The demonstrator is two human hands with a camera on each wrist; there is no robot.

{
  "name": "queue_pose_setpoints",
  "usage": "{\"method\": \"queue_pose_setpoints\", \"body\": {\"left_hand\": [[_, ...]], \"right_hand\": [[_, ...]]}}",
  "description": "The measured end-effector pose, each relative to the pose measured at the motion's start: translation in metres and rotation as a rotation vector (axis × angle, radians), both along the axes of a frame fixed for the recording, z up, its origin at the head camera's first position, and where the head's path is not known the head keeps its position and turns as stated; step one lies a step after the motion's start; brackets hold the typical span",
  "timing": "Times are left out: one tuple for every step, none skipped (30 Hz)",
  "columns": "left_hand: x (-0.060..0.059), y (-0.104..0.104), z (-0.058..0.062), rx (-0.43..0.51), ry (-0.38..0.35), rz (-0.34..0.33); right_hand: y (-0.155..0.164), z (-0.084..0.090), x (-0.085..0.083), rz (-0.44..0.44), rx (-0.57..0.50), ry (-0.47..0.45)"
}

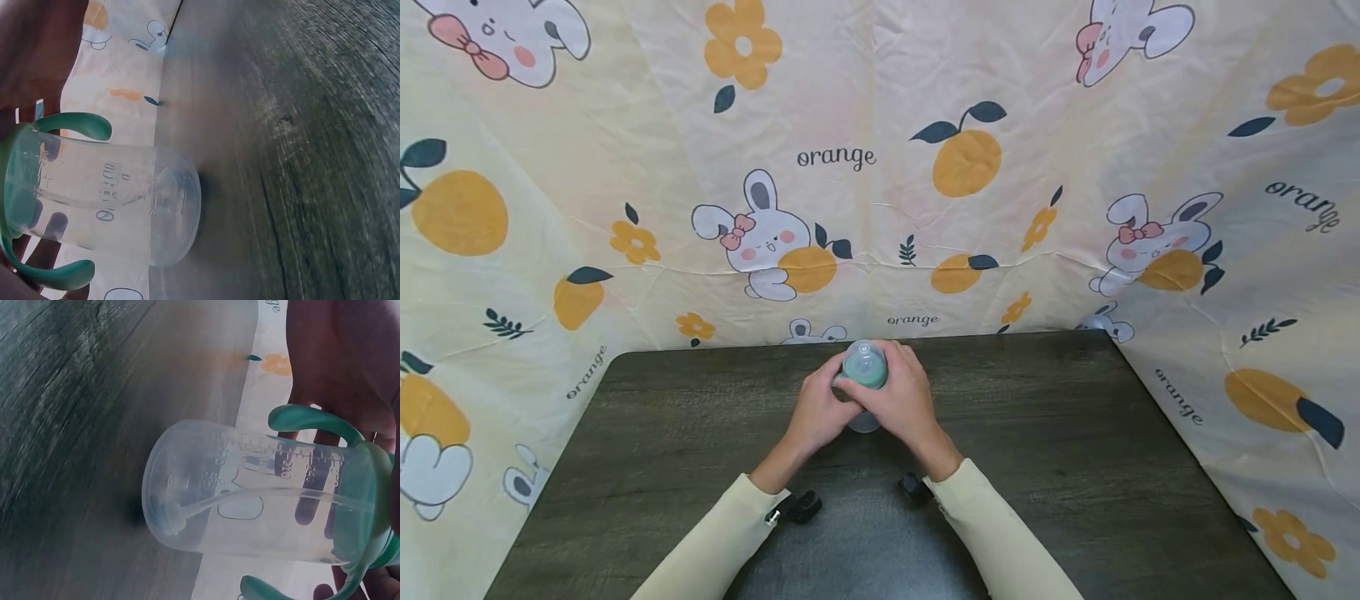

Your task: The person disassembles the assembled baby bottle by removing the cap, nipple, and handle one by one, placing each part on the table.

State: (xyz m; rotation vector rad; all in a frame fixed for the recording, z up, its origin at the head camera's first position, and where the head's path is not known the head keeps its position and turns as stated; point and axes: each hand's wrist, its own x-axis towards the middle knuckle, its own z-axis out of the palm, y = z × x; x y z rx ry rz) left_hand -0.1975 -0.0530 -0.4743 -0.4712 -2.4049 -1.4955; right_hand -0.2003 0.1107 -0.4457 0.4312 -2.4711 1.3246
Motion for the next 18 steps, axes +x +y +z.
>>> {"method": "queue_pose_setpoints", "body": {"left_hand": [[0.0,0.0007,-0.0004,-0.001,-0.004,0.005],[-0.0001,0.0014,-0.0006,-0.003,-0.005,0.01],[-0.0002,0.002,-0.0007,-0.003,-0.004,0.016],[-0.0002,0.0025,-0.0008,-0.004,-0.005,0.022],[-0.0001,0.0029,-0.0007,-0.003,-0.004,0.027],[0.0,0.0033,-0.0006,-0.003,-0.003,0.032],[0.0002,0.0036,-0.0005,-0.003,-0.001,0.036],[0.0004,0.0038,-0.0003,-0.004,0.002,0.04],[0.0005,0.004,-0.0003,-0.005,0.004,0.043],[0.0006,0.0042,-0.0002,-0.008,0.005,0.045],[0.0006,0.0043,-0.0002,-0.012,0.009,0.047],[0.0005,0.0045,-0.0003,-0.015,0.011,0.05],[0.0004,0.0047,-0.0005,-0.015,0.013,0.05],[0.0002,0.0048,-0.0007,-0.014,0.014,0.051],[-0.0001,0.0049,-0.0011,-0.011,0.014,0.05],[-0.0004,0.005,-0.0013,-0.007,0.014,0.049],[-0.0006,0.005,-0.0018,-0.002,0.015,0.048],[-0.0009,0.0051,-0.002,0.002,0.016,0.047]], "right_hand": [[-0.0005,0.0,0.0001,-0.007,0.0,0.001],[-0.0009,0.0,0.0003,-0.013,0.002,0.004],[-0.0012,0.0,0.0002,-0.018,0.005,0.006],[-0.0014,0.0002,0.0003,-0.022,0.009,0.008],[-0.0015,0.0003,0.0002,-0.026,0.015,0.008],[-0.0016,0.0005,0.0002,-0.029,0.018,0.008],[-0.0016,0.0007,0.0002,-0.032,0.023,0.007],[-0.0016,0.0008,0.0001,-0.035,0.026,0.007],[-0.0015,0.001,0.0,-0.038,0.029,0.005],[-0.0015,0.0011,0.0,-0.041,0.031,0.004],[-0.0015,0.0012,-0.0001,-0.046,0.034,0.002],[-0.0015,0.0013,-0.0002,-0.05,0.037,0.0],[-0.0017,0.0016,-0.0001,-0.055,0.04,-0.002],[-0.0018,0.0017,-0.0001,-0.059,0.043,-0.003],[-0.0021,0.0022,0.0002,-0.061,0.044,-0.005],[-0.0024,0.0025,0.0003,-0.063,0.045,-0.007],[-0.0027,0.0026,0.0002,-0.065,0.046,-0.01],[-0.0028,0.0026,0.0001,-0.066,0.045,-0.011]]}}
